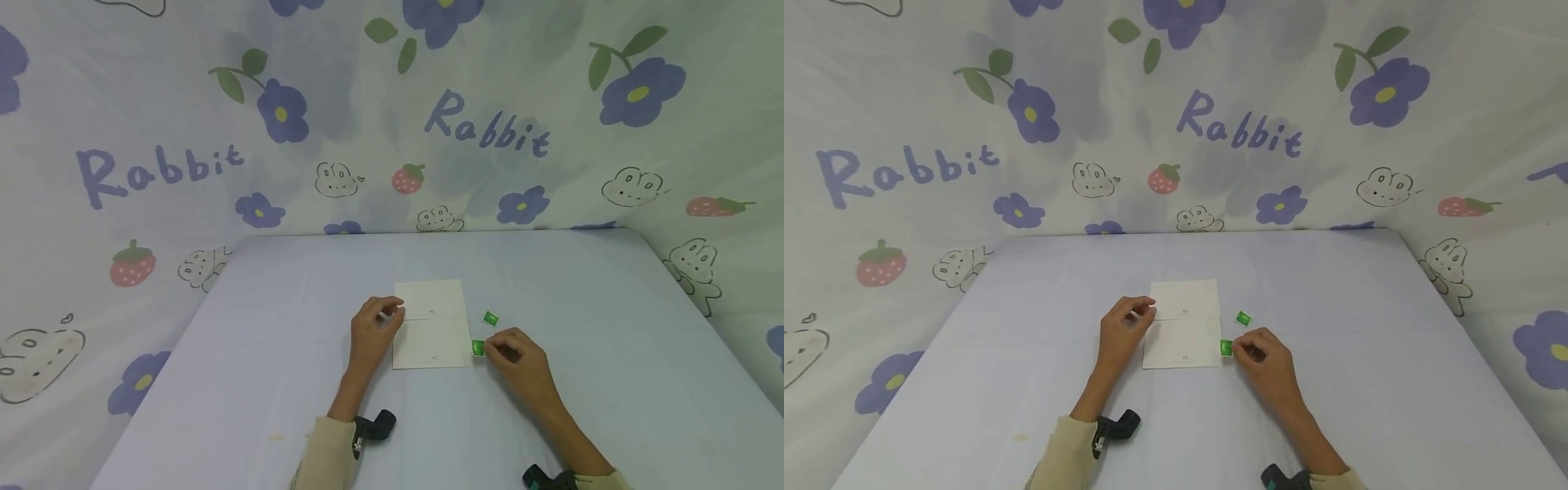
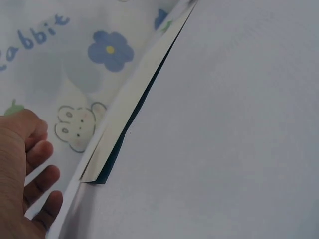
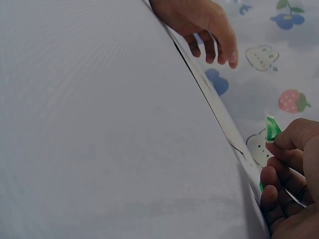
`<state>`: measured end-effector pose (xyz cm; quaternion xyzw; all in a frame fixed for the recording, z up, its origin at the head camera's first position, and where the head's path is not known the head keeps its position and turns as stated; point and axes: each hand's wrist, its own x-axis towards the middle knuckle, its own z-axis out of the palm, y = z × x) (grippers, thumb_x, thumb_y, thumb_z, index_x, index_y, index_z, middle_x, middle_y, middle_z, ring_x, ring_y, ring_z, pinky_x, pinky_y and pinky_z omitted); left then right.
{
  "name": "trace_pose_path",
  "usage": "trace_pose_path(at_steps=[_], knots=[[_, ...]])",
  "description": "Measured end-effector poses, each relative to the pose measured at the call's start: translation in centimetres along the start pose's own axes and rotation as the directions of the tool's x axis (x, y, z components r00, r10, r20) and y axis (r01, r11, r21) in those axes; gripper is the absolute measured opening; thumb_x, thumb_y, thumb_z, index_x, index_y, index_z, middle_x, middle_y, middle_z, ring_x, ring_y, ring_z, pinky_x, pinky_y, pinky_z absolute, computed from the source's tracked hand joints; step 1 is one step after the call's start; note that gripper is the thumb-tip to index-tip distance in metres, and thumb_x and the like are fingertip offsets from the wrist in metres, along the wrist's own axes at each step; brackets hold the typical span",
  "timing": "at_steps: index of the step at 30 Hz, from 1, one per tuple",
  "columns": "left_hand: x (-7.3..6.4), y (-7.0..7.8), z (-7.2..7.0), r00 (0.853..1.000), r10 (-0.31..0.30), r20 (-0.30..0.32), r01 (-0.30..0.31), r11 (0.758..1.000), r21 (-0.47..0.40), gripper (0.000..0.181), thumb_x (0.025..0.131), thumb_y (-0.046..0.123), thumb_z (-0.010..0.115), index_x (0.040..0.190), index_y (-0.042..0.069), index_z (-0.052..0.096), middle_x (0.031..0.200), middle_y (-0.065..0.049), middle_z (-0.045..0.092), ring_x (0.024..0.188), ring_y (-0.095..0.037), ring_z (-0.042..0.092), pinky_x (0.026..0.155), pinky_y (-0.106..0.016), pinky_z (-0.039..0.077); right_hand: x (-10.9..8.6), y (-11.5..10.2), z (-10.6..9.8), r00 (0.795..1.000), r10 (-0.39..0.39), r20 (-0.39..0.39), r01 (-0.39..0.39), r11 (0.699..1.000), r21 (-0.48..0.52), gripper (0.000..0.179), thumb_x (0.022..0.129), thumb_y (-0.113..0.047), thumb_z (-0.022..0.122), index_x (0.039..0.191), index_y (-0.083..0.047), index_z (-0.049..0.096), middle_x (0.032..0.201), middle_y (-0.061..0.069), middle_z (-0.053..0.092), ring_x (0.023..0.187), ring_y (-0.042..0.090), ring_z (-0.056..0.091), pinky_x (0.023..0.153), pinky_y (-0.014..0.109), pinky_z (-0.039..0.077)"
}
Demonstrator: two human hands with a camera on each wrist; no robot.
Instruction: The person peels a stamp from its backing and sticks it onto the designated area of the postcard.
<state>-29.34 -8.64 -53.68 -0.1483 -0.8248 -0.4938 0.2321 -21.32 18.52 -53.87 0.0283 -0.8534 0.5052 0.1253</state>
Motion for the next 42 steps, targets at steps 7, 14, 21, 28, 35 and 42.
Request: trace_pose_path(at_steps=[7, 14, 21, 28, 35, 42], knots=[[0.2, -0.2, -0.1, 0.999, -0.031, 0.012, 0.031, 0.999, 0.007, 0.014, 0.09, 0.014, 0.075, 0.104, 0.018, 0.074, 0.092, 0.007, 0.066, 0.085, -0.016, 0.063, 0.074, -0.033, 0.052, 0.0, 0.0, -0.1, 1.0, 0.011, 0.008, -0.011, 1.0, 0.02, 0.011, 0.092, -0.02, 0.074, 0.094, -0.009, 0.073, 0.095, -0.004, 0.062, 0.088, 0.014, 0.058, 0.075, 0.021, 0.051], [0.5, -0.5, 0.1, 0.999, -0.036, 0.024, 0.036, 0.999, 0.004, 0.015, 0.09, 0.015, 0.075, 0.105, 0.017, 0.074, 0.092, 0.005, 0.066, 0.085, -0.018, 0.063, 0.074, -0.036, 0.052, 0.0, 0.0, 0.0, 1.0, 0.0, -0.006, 0.0, 1.0, 0.012, 0.013, 0.092, -0.02, 0.075, 0.093, -0.007, 0.073, 0.093, -0.004, 0.062, 0.086, 0.014, 0.058, 0.073, 0.021, 0.051], [0.7, -1.0, 0.1, 0.997, -0.072, 0.027, 0.072, 0.997, 0.001, 0.014, 0.091, 0.013, 0.075, 0.104, 0.016, 0.074, 0.091, 0.005, 0.066, 0.087, -0.015, 0.062, 0.076, -0.035, 0.052, 0.1, 0.2, 0.0, 1.0, 0.002, 0.0, -0.002, 1.0, 0.009, 0.012, 0.093, -0.02, 0.074, 0.093, -0.008, 0.073, 0.093, -0.004, 0.062, 0.086, 0.014, 0.058, 0.072, 0.021, 0.051], [1.1, -1.3, 0.0, 0.997, -0.072, 0.028, 0.072, 0.997, 0.002, 0.014, 0.091, 0.014, 0.075, 0.104, 0.017, 0.074, 0.092, 0.005, 0.066, 0.086, -0.014, 0.061, 0.076, -0.035, 0.051, 0.1, 0.1, 0.0, 1.0, 0.005, 0.012, -0.005, 1.0, 0.022, 0.011, 0.094, -0.021, 0.073, 0.093, -0.01, 0.074, 0.093, -0.005, 0.062, 0.085, 0.014, 0.058, 0.071, 0.022, 0.05], [1.6, -1.7, 0.0, 0.996, -0.079, 0.044, 0.079, 0.997, 0.015, 0.014, 0.091, 0.015, 0.075, 0.105, 0.018, 0.074, 0.092, 0.006, 0.066, 0.087, -0.014, 0.06, 0.077, -0.034, 0.05, 0.1, 0.0, -0.1, 1.0, 0.018, 0.018, -0.018, 0.999, 0.037, 0.011, 0.094, -0.021, 0.073, 0.094, -0.01, 0.074, 0.094, -0.005, 0.062, 0.086, 0.014, 0.058, 0.072, 0.023, 0.051], [1.9, -1.8, 0.0, 0.992, -0.097, 0.075, 0.095, 0.995, 0.038, 0.014, 0.091, 0.015, 0.074, 0.105, 0.017, 0.074, 0.092, 0.005, 0.065, 0.089, -0.014, 0.059, 0.079, -0.034, 0.05, 0.2, 0.1, 0.0, 1.0, 0.013, 0.005, -0.013, 1.0, 0.016, 0.012, 0.093, -0.022, 0.074, 0.093, -0.01, 0.074, 0.093, -0.005, 0.062, 0.085, 0.014, 0.058, 0.072, 0.023, 0.051]])
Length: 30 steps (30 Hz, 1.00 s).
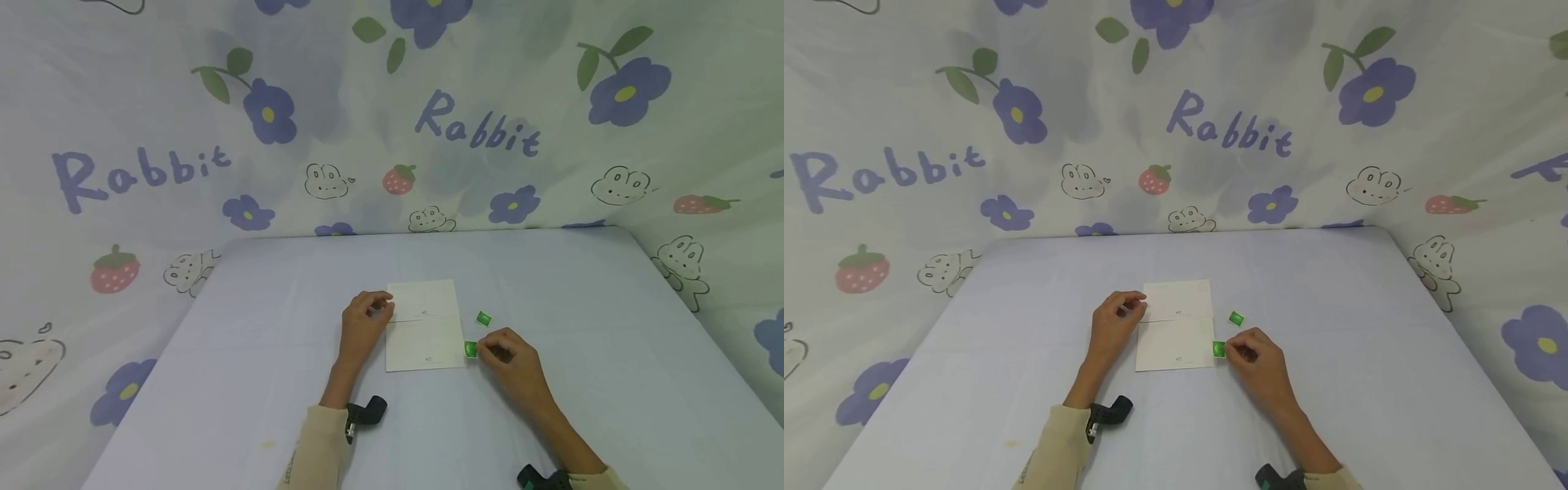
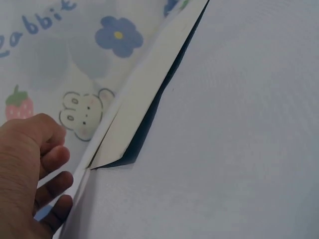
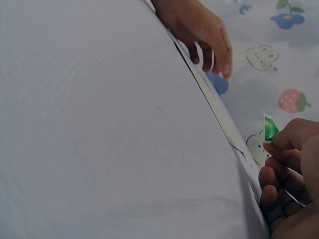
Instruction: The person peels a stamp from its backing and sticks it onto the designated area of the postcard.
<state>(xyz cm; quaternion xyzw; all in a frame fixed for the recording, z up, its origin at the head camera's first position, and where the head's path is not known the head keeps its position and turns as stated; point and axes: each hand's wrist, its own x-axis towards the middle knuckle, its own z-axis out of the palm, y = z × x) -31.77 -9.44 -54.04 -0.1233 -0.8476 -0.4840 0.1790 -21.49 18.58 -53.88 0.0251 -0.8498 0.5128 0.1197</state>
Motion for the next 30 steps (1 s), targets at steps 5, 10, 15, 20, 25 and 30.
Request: trace_pose_path(at_steps=[5, 10, 15, 20, 25, 30], knots=[[0.2, 0.1, 0.0, 1.0, 0.001, 0.008, -0.001, 1.0, 0.015, 0.014, 0.09, 0.014, 0.075, 0.104, 0.015, 0.074, 0.091, 0.003, 0.065, 0.088, -0.015, 0.059, 0.079, -0.035, 0.05, 0.0, 0.1, 0.0, 0.999, -0.03, -0.013, 0.03, 0.999, -0.021, 0.008, 0.092, -0.018, 0.075, 0.091, -0.011, 0.074, 0.091, -0.004, 0.062, 0.082, 0.013, 0.057, 0.069, 0.023, 0.05], [0.1, -0.1, 0.1, 0.999, 0.002, 0.035, -0.004, 0.998, 0.068, 0.014, 0.089, 0.011, 0.076, 0.103, 0.012, 0.074, 0.094, 0.001, 0.064, 0.091, -0.016, 0.056, 0.082, -0.033, 0.049, -0.1, 0.1, 0.1, 1.0, -0.015, -0.007, 0.015, 1.0, -0.011, 0.011, 0.092, -0.021, 0.074, 0.091, -0.01, 0.074, 0.092, -0.005, 0.062, 0.084, 0.013, 0.058, 0.072, 0.022, 0.051], [-0.1, -0.3, -0.1, 0.998, 0.039, 0.051, -0.045, 0.992, 0.118, 0.015, 0.089, 0.011, 0.076, 0.104, 0.011, 0.074, 0.097, -0.001, 0.063, 0.094, -0.018, 0.055, 0.082, -0.035, 0.047, -0.1, 0.0, 0.0, 1.0, -0.005, 0.001, 0.005, 1.0, 0.001, 0.01, 0.092, -0.022, 0.075, 0.091, -0.012, 0.074, 0.092, -0.006, 0.062, 0.086, 0.013, 0.059, 0.074, 0.023, 0.051], [-0.2, -0.3, 0.0, 0.998, 0.038, 0.052, -0.044, 0.99, 0.132, 0.015, 0.089, 0.013, 0.076, 0.104, 0.011, 0.075, 0.099, -0.001, 0.063, 0.096, -0.02, 0.056, 0.081, -0.037, 0.047, 0.0, 0.1, 0.1, 1.0, -0.003, 0.004, 0.003, 1.0, -0.006, 0.01, 0.093, -0.022, 0.074, 0.09, -0.012, 0.074, 0.092, -0.006, 0.062, 0.085, 0.013, 0.059, 0.073, 0.023, 0.051], [-0.2, 0.0, -0.1, 0.998, -0.002, 0.07, -0.009, 0.988, 0.152, 0.014, 0.09, 0.013, 0.076, 0.104, 0.01, 0.075, 0.105, -0.003, 0.061, 0.1, -0.022, 0.054, 0.086, -0.038, 0.046, 0.3, 0.1, 0.1, 1.0, -0.025, -0.003, 0.025, 1.0, -0.012, 0.009, 0.094, -0.02, 0.072, 0.089, -0.013, 0.074, 0.092, -0.006, 0.062, 0.084, 0.014, 0.059, 0.071, 0.024, 0.052], [-0.2, 0.0, 0.0, 0.997, -0.011, 0.075, -0.004, 0.982, 0.19, 0.013, 0.09, 0.011, 0.075, 0.103, 0.008, 0.074, 0.111, -0.007, 0.059, 0.104, -0.026, 0.052, 0.089, -0.039, 0.046, 1.0, 0.2, 0.1, 0.997, -0.073, -0.015, 0.073, 0.997, 0.021, 0.005, 0.091, -0.018, 0.075, 0.092, -0.012, 0.075, 0.094, -0.006, 0.062, 0.087, 0.013, 0.06, 0.075, 0.023, 0.053]])
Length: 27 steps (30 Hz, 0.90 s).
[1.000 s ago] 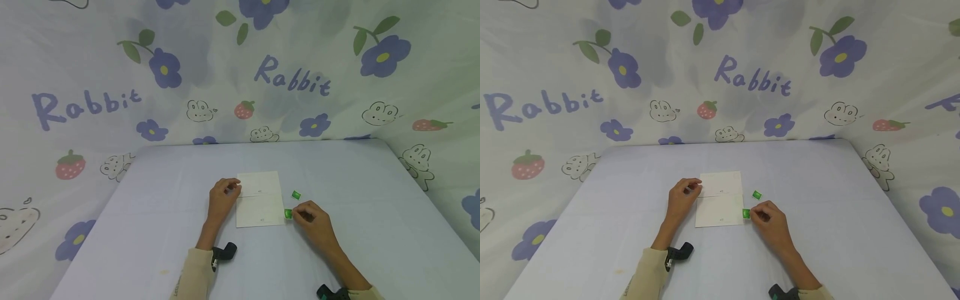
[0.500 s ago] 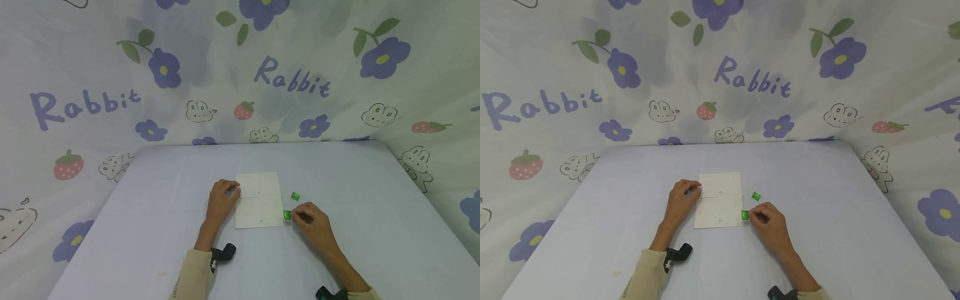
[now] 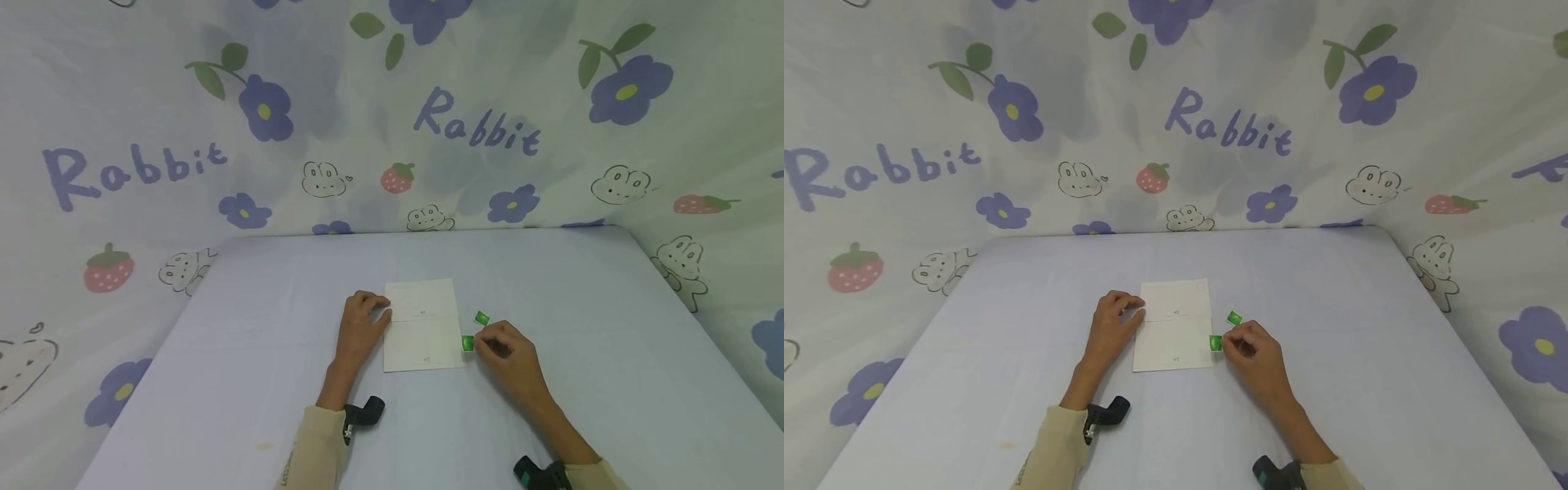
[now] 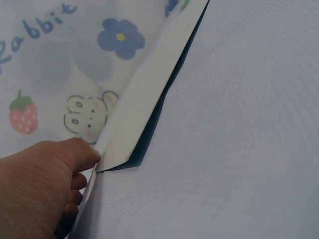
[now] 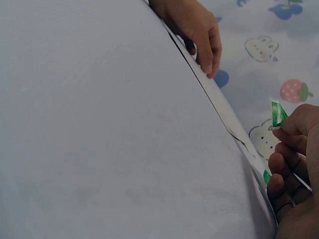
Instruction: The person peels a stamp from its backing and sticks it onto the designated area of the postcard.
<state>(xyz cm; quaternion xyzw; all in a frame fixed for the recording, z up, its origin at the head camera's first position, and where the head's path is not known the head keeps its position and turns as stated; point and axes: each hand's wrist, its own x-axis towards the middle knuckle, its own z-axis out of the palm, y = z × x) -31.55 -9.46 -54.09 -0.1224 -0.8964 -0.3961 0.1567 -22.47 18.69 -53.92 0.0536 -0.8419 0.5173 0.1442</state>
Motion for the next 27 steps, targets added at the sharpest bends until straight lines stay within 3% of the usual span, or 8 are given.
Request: trace_pose_path(at_steps=[9, 18, 27], knots=[[0.0, 0.1, -0.1, 1.0, -0.017, 0.014, 0.017, 1.0, 0.004, 0.013, 0.091, 0.012, 0.075, 0.103, 0.009, 0.075, 0.11, -0.007, 0.059, 0.102, -0.026, 0.052, 0.088, -0.039, 0.046, 1.0, 0.8, -0.1, 0.997, -0.071, -0.011, 0.072, 0.996, 0.049, 0.005, 0.089, -0.011, 0.078, 0.092, -0.011, 0.075, 0.098, -0.001, 0.063, 0.084, 0.013, 0.059, 0.071, 0.019, 0.051], [0.0, 0.1, 0.0, 0.999, -0.036, 0.023, 0.036, 0.999, 0.012, 0.013, 0.091, 0.013, 0.075, 0.103, 0.011, 0.075, 0.11, -0.005, 0.059, 0.102, -0.025, 0.052, 0.088, -0.039, 0.046, 2.6, 1.7, -0.1, 0.998, -0.036, -0.051, 0.036, 0.999, -0.011, 0.004, 0.09, -0.016, 0.077, 0.092, -0.013, 0.075, 0.098, -0.003, 0.063, 0.087, 0.013, 0.061, 0.074, 0.018, 0.052], [0.0, 0.2, 0.0, 1.0, -0.016, 0.014, 0.015, 1.0, 0.025, 0.013, 0.09, 0.013, 0.075, 0.103, 0.01, 0.074, 0.109, -0.005, 0.059, 0.102, -0.025, 0.052, 0.088, -0.039, 0.047, 3.2, 1.7, -0.1, 0.998, -0.029, -0.054, 0.03, 1.0, 0.005, 0.005, 0.089, -0.014, 0.077, 0.092, -0.01, 0.075, 0.099, 0.0, 0.063, 0.088, 0.013, 0.062, 0.075, 0.017, 0.052]])
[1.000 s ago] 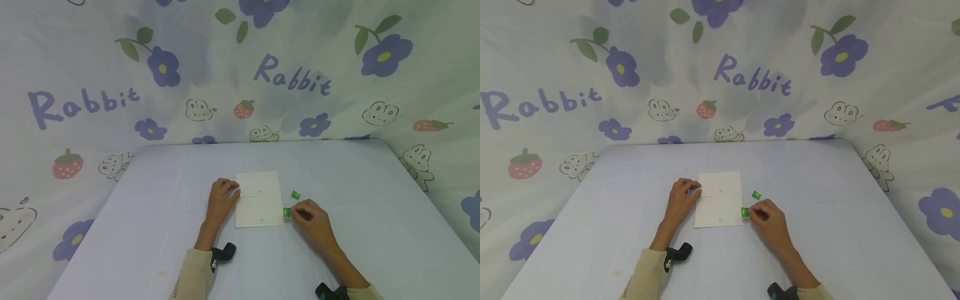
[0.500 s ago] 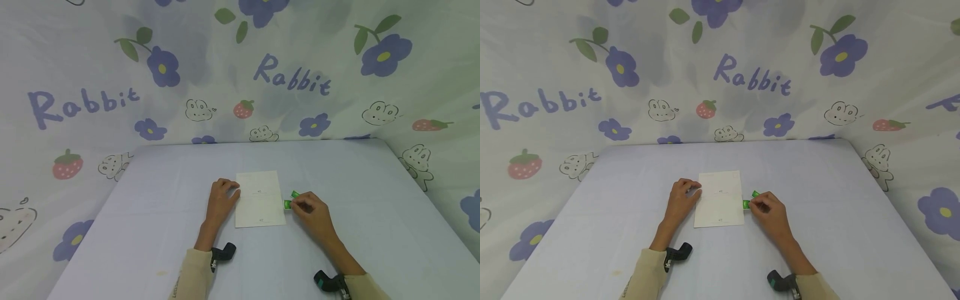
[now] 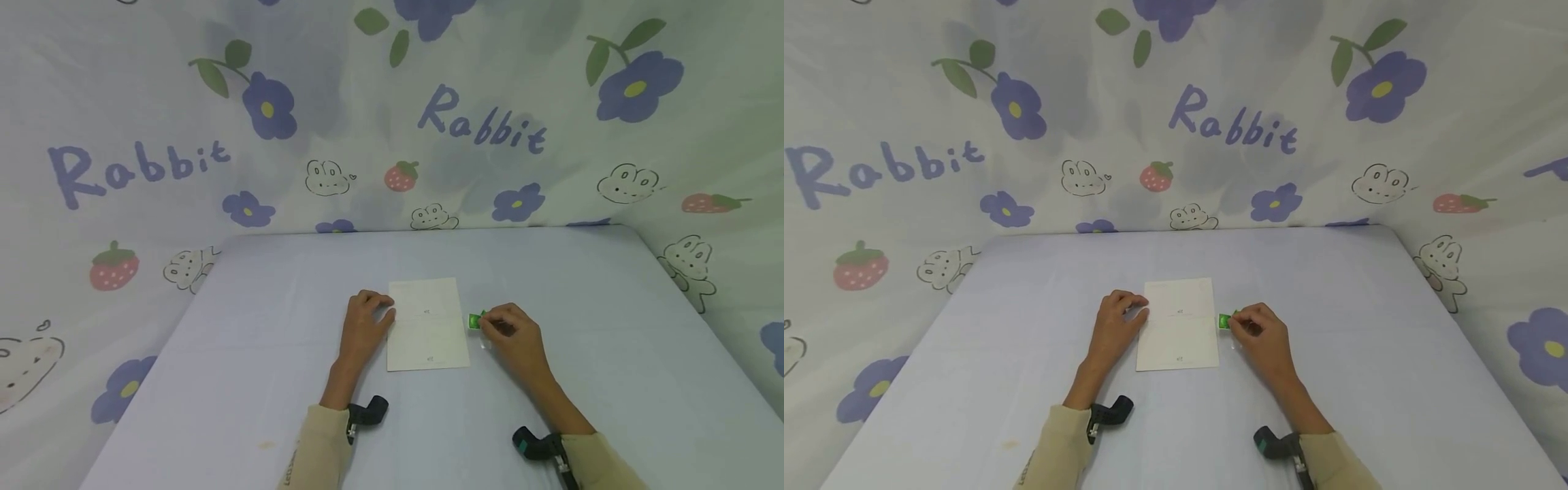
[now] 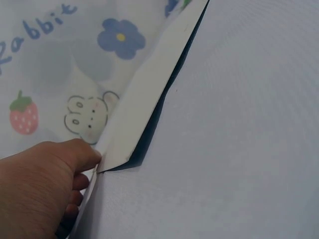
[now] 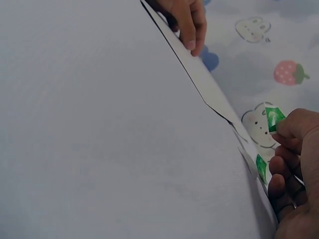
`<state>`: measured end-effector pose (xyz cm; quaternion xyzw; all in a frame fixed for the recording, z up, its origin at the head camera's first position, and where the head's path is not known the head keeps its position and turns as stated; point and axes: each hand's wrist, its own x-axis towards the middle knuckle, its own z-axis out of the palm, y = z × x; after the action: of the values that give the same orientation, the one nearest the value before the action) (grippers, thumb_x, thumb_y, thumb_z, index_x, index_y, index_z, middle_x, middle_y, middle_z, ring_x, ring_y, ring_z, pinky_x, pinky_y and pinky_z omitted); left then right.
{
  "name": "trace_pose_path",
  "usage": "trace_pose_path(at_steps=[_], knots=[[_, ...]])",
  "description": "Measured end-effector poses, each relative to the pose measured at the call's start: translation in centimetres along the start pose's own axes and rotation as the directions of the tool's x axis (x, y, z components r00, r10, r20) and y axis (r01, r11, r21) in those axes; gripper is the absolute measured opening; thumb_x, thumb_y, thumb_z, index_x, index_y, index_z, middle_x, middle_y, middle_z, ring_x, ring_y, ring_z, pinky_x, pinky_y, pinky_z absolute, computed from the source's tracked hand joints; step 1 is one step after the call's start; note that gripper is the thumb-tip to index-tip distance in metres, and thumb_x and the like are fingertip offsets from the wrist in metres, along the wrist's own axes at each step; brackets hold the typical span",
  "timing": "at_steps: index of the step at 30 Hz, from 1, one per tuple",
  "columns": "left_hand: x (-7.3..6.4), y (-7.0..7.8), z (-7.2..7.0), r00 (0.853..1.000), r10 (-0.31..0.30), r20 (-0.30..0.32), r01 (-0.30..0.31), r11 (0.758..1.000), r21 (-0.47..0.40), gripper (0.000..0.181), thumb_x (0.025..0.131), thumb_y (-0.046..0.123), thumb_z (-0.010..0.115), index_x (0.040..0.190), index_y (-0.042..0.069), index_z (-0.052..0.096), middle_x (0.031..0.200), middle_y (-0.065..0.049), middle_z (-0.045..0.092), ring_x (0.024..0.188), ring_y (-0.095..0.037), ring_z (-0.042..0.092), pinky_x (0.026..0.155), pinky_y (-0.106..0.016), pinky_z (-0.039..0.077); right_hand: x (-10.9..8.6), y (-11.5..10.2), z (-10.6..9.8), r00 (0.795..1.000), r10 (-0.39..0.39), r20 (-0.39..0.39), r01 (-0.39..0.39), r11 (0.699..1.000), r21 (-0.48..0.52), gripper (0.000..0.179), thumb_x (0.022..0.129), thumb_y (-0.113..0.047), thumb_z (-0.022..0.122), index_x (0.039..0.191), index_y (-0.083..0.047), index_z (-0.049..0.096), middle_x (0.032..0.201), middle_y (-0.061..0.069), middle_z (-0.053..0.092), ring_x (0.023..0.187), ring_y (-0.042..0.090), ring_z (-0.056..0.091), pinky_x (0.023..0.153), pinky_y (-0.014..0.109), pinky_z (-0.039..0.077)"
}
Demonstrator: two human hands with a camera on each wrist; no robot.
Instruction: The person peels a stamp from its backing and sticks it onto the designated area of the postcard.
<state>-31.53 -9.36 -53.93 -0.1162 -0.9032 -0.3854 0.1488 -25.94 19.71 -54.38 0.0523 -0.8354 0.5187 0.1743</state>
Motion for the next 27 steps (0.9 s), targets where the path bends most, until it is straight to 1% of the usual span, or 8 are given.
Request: trace_pose_path(at_steps=[3, 8, 14, 20, 27], knots=[[0.0, 0.0, 0.0, 1.0, 0.01, -0.003, -0.01, 1.0, 0.011, 0.013, 0.09, 0.012, 0.075, 0.103, 0.009, 0.074, 0.109, -0.006, 0.059, 0.103, -0.026, 0.052, 0.089, -0.039, 0.047, 0.1, -0.1, 0.0, 1.0, 0.008, 0.001, -0.008, 1.0, 0.002, 0.006, 0.09, -0.015, 0.077, 0.093, -0.01, 0.075, 0.1, 0.0, 0.063, 0.09, 0.013, 0.062, 0.077, 0.016, 0.051], [-0.1, 0.1, 0.1, 1.0, -0.002, 0.0, 0.002, 1.0, 0.021, 0.013, 0.091, 0.013, 0.075, 0.104, 0.009, 0.074, 0.11, -0.005, 0.059, 0.104, -0.025, 0.052, 0.089, -0.039, 0.047, 0.2, -0.3, 0.0, 1.0, 0.019, 0.0, -0.019, 1.0, 0.005, 0.007, 0.089, -0.014, 0.077, 0.093, -0.009, 0.076, 0.1, 0.0, 0.064, 0.089, 0.014, 0.061, 0.076, 0.016, 0.051], [-0.2, 0.1, 0.2, 1.0, -0.002, 0.013, 0.002, 1.0, 0.013, 0.014, 0.091, 0.014, 0.075, 0.104, 0.009, 0.074, 0.11, -0.005, 0.059, 0.103, -0.024, 0.052, 0.087, -0.038, 0.047, 0.4, 0.0, 0.0, 1.0, 0.01, -0.005, -0.01, 1.0, -0.003, 0.007, 0.09, -0.015, 0.077, 0.094, -0.01, 0.076, 0.099, -0.001, 0.064, 0.086, 0.014, 0.058, 0.072, 0.017, 0.049], [-0.2, 0.1, -0.1, 1.0, 0.008, -0.001, -0.008, 1.0, 0.023, 0.015, 0.091, 0.013, 0.075, 0.104, 0.009, 0.074, 0.109, -0.006, 0.06, 0.103, -0.025, 0.053, 0.087, -0.037, 0.047, 1.1, 0.2, 0.3, 1.0, 0.0, -0.007, 0.0, 1.0, -0.013, 0.007, 0.09, -0.017, 0.077, 0.094, -0.012, 0.076, 0.098, -0.002, 0.064, 0.085, 0.014, 0.058, 0.071, 0.017, 0.048], [-0.1, 0.1, -0.1, 1.0, -0.008, 0.002, 0.008, 1.0, 0.01, 0.015, 0.091, 0.014, 0.075, 0.106, 0.01, 0.074, 0.11, -0.004, 0.059, 0.103, -0.023, 0.052, 0.088, -0.037, 0.047, 1.8, 0.4, 0.4, 1.0, -0.012, -0.006, 0.012, 1.0, -0.026, 0.006, 0.09, -0.017, 0.077, 0.093, -0.012, 0.077, 0.097, -0.002, 0.064, 0.083, 0.014, 0.057, 0.069, 0.018, 0.048]])
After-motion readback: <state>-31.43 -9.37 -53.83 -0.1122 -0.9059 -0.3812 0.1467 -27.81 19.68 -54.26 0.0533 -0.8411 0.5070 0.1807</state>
